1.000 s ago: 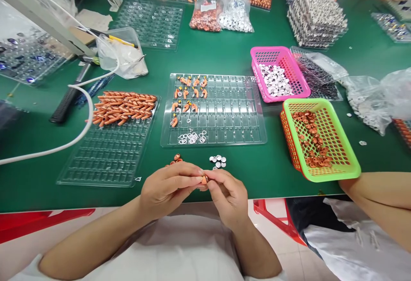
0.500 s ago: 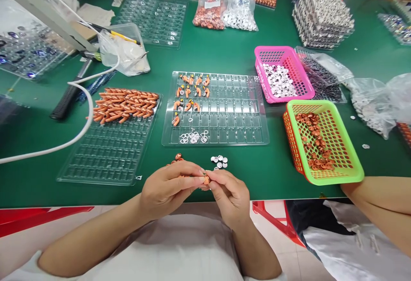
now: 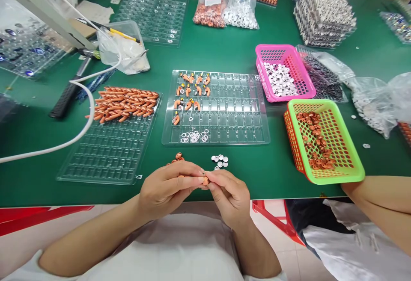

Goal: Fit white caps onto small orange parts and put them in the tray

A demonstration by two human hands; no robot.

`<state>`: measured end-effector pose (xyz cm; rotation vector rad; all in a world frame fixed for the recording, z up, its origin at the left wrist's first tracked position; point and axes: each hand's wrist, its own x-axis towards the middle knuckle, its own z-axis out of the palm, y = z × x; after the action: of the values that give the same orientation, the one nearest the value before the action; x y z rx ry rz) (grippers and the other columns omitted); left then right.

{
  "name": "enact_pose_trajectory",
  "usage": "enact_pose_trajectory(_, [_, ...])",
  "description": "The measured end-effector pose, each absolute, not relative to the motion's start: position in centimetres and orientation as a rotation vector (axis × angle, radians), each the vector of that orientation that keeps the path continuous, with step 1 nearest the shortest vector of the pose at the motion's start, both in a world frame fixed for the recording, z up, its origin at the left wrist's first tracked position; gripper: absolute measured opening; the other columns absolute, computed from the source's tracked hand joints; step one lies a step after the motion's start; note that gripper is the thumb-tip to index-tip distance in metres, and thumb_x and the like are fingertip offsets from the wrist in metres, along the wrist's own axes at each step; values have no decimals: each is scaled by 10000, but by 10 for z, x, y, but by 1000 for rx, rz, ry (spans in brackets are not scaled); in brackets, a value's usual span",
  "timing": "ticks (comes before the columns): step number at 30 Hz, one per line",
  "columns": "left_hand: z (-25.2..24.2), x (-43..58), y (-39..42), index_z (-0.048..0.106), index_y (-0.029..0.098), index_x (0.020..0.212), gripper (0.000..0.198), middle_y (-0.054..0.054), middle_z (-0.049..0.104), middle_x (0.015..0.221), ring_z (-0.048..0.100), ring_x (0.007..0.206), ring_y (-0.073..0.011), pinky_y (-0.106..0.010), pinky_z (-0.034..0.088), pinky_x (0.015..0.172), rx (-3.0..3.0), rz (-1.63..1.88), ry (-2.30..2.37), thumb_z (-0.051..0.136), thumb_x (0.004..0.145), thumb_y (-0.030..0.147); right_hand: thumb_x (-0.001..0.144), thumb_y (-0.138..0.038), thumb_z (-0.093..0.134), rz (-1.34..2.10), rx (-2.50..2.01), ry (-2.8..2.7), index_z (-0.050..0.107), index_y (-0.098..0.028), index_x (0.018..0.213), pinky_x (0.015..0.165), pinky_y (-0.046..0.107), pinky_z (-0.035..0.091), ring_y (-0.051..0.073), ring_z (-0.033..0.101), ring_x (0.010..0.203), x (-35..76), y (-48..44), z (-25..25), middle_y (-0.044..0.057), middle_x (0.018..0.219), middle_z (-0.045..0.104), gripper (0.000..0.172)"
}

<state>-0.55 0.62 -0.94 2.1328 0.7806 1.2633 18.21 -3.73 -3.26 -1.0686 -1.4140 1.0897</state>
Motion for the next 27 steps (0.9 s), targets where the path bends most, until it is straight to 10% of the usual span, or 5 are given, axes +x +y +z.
enact_pose_trajectory(27, [-11, -7, 5, 679, 178, 1001, 202, -75, 734, 875, 728, 814, -142, -217, 603, 705, 2131, 1234, 775, 569, 898, 44, 907, -82, 601, 1136, -997, -1485, 676, -312, 1208, 726, 358, 616, 214, 705, 923, 185, -34, -28, 60, 1023, 747, 387])
